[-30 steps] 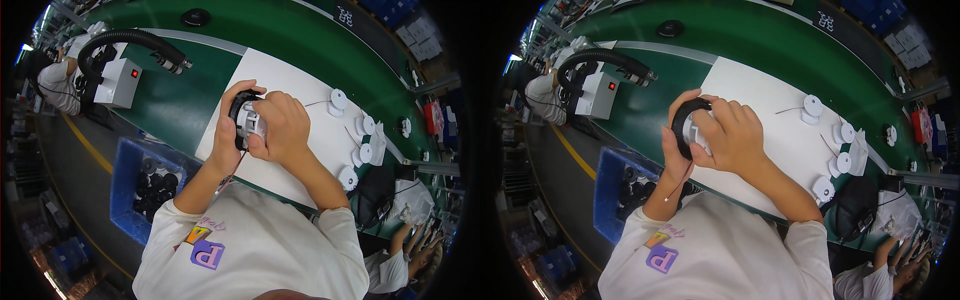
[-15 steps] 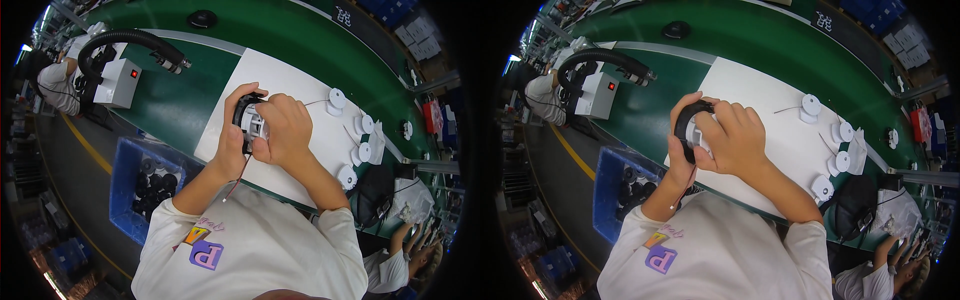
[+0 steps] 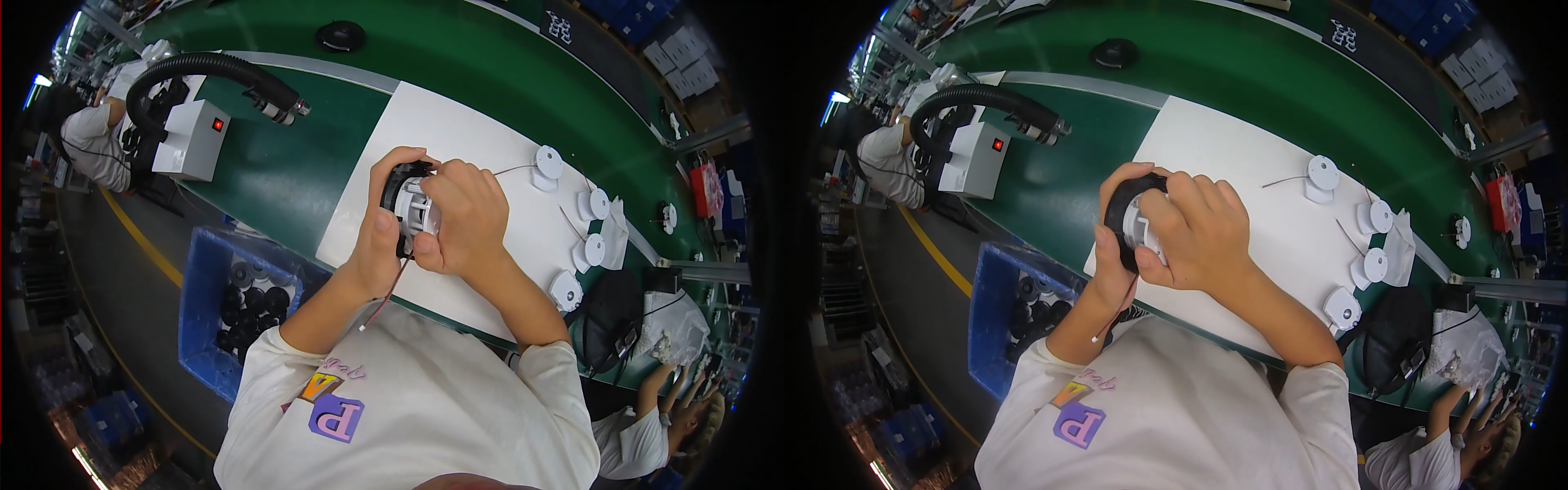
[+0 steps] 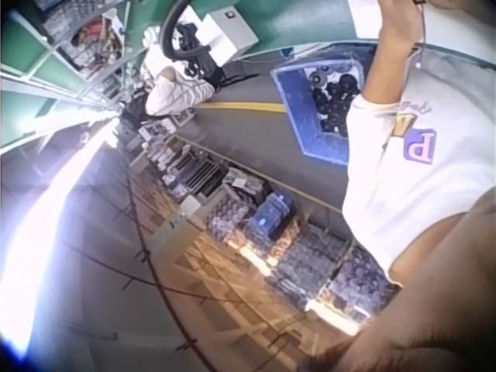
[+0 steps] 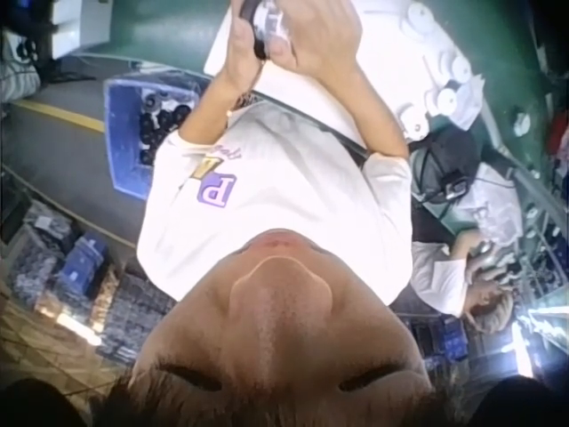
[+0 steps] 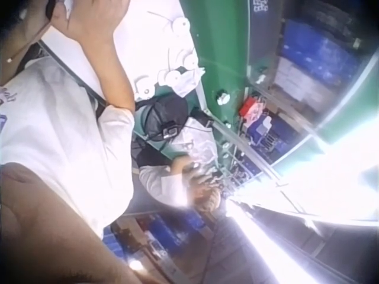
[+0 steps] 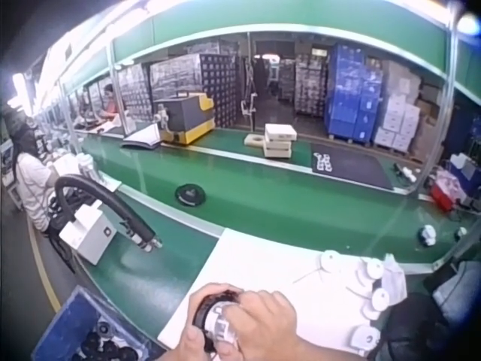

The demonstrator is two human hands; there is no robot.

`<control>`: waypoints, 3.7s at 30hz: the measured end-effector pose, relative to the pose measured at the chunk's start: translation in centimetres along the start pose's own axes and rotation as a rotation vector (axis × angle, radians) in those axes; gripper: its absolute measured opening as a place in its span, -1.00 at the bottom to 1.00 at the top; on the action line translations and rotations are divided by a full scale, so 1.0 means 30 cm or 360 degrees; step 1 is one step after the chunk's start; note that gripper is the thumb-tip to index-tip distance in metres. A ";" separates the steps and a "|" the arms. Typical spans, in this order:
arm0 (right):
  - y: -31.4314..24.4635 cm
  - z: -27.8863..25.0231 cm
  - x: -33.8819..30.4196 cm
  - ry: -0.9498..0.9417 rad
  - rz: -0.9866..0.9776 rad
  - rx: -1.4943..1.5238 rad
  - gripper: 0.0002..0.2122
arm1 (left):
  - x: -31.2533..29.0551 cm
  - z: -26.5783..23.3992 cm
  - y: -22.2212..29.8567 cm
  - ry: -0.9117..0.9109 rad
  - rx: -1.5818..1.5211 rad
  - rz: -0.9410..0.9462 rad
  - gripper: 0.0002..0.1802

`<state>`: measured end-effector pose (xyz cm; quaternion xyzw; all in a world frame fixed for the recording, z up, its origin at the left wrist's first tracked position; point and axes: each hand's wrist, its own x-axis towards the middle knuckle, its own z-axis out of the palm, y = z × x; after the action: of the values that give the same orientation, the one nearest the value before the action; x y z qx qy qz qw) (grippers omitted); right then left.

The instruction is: The person assembles LED light fixtures by hand, connecting wires to an LED light base and attaching a plastic cover.

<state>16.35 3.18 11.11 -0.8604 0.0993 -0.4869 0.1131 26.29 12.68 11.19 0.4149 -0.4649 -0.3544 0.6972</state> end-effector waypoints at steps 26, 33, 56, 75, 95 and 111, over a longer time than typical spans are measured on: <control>0.080 0.108 -0.030 0.0040 -0.0016 0.0679 -0.52 | -0.005 -0.035 -0.079 0.0025 -0.0034 -0.0191 -0.17; 0.040 0.016 -0.027 -0.0127 -0.0099 0.0652 -0.57 | -0.045 -0.036 -0.050 -0.0009 -0.0357 -0.0010 -0.04; -0.072 -0.199 0.121 -0.0719 0.0478 0.0341 -0.82 | -0.035 -0.053 -0.048 -0.0193 0.0045 0.0262 -0.10; -0.001 -0.107 0.050 -0.0205 -0.0093 0.0365 -0.85 | -0.069 -0.037 -0.021 -0.0200 -0.0195 0.0061 -0.06; -0.017 -0.063 0.036 0.0063 -0.0129 0.0893 -0.69 | -0.063 -0.034 0.044 -0.0605 0.0057 -0.0185 -0.03; 0.114 -0.066 -0.016 -0.0133 0.0583 0.0847 -0.56 | -0.079 0.001 -0.069 -0.0140 -0.0011 -0.0059 0.04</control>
<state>14.20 -0.17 10.72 -0.7877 0.1169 -0.4316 0.4238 25.29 13.92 8.48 0.4051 -0.4862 -0.3868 0.6707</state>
